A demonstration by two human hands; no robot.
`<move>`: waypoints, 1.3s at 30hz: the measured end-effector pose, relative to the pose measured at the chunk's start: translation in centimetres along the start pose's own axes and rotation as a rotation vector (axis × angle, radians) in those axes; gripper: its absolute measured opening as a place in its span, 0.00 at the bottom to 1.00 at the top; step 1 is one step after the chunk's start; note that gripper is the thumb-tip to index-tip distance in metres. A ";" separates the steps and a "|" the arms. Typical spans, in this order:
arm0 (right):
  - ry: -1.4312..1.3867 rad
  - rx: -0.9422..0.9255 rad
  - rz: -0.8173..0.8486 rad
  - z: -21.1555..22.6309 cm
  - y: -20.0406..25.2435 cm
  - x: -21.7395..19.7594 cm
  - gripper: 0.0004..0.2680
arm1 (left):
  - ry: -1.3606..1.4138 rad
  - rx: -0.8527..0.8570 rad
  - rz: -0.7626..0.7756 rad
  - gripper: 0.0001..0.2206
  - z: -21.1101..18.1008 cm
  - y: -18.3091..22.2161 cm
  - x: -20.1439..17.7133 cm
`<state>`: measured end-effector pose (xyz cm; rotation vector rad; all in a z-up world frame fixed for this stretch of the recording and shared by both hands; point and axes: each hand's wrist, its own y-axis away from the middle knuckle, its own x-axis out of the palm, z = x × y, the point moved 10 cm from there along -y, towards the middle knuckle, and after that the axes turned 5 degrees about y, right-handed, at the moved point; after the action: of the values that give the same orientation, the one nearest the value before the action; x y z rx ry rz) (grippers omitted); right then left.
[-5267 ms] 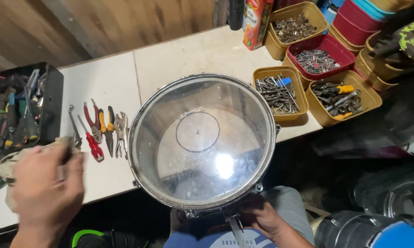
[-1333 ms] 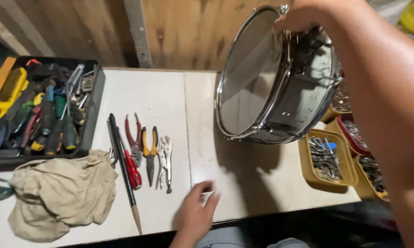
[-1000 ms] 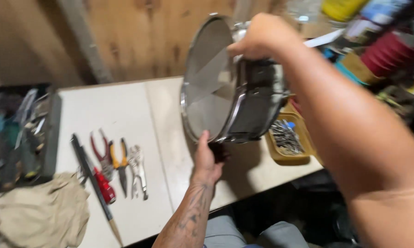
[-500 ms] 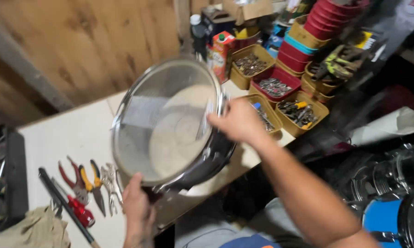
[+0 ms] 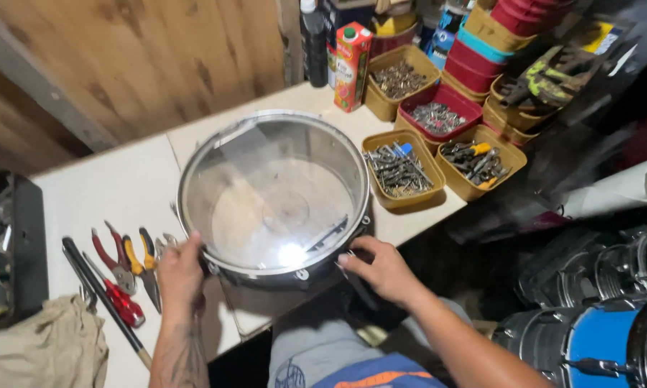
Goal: Repairing and reassembling a snare drum on a workbench using various hand tools
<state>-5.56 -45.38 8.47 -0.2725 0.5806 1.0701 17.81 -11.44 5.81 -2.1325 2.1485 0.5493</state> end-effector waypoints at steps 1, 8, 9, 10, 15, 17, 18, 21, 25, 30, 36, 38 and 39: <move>-0.033 -0.119 0.146 1.4 0.6 0.6 0.22 | -0.139 0.124 -0.003 0.31 -0.6 -0.5 -0.4; 0.014 -0.069 0.161 2.2 -0.2 -3.8 0.15 | -0.140 0.450 -0.208 0.29 -9.5 1.9 -1.7; 0.057 -0.102 0.019 2.6 -1.4 -5.7 0.12 | -0.168 0.519 -0.202 0.29 -10.8 2.2 -0.8; 0.099 -0.134 -0.123 3.0 -2.5 -7.5 0.09 | -0.196 0.588 -0.195 0.29 -12.1 2.5 0.2; 0.230 -0.424 -0.471 6.5 -11.5 -9.0 0.06 | -0.519 0.626 -0.327 0.37 -12.6 2.3 4.8; 0.197 -0.558 -0.549 8.5 -14.2 -8.2 0.05 | -0.594 0.613 -0.349 0.38 -11.9 1.4 5.7; 0.254 -0.712 -0.581 10.0 -14.6 -7.3 0.06 | -0.610 0.667 -0.374 0.37 -12.2 1.6 5.8; 0.410 -0.842 -0.602 10.8 -14.5 -3.8 0.09 | -0.647 0.788 -0.425 0.35 -12.8 1.4 5.5; 0.610 -0.794 -0.581 11.2 -14.7 -1.2 0.11 | -0.691 0.801 -0.396 0.32 -13.7 -0.3 5.4; 0.662 -0.812 -0.525 12.4 -14.5 0.2 0.12 | -0.702 0.756 -0.387 0.32 -13.0 -4.0 5.7; 0.746 -0.771 -0.233 14.2 -13.7 2.3 0.14 | -0.717 0.700 -0.398 0.29 -12.4 -5.7 5.5; 0.765 -0.753 -0.170 13.7 -14.1 2.9 0.14 | -0.717 0.693 -0.407 0.28 -12.2 -5.8 5.4; 0.760 -0.740 -0.198 13.1 -14.7 2.7 0.14 | -0.719 0.711 -0.429 0.26 -12.3 -5.7 5.3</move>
<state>12.47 -43.89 16.73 -1.3960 0.7850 0.9340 25.67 -20.03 14.57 -1.5742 1.1979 0.3489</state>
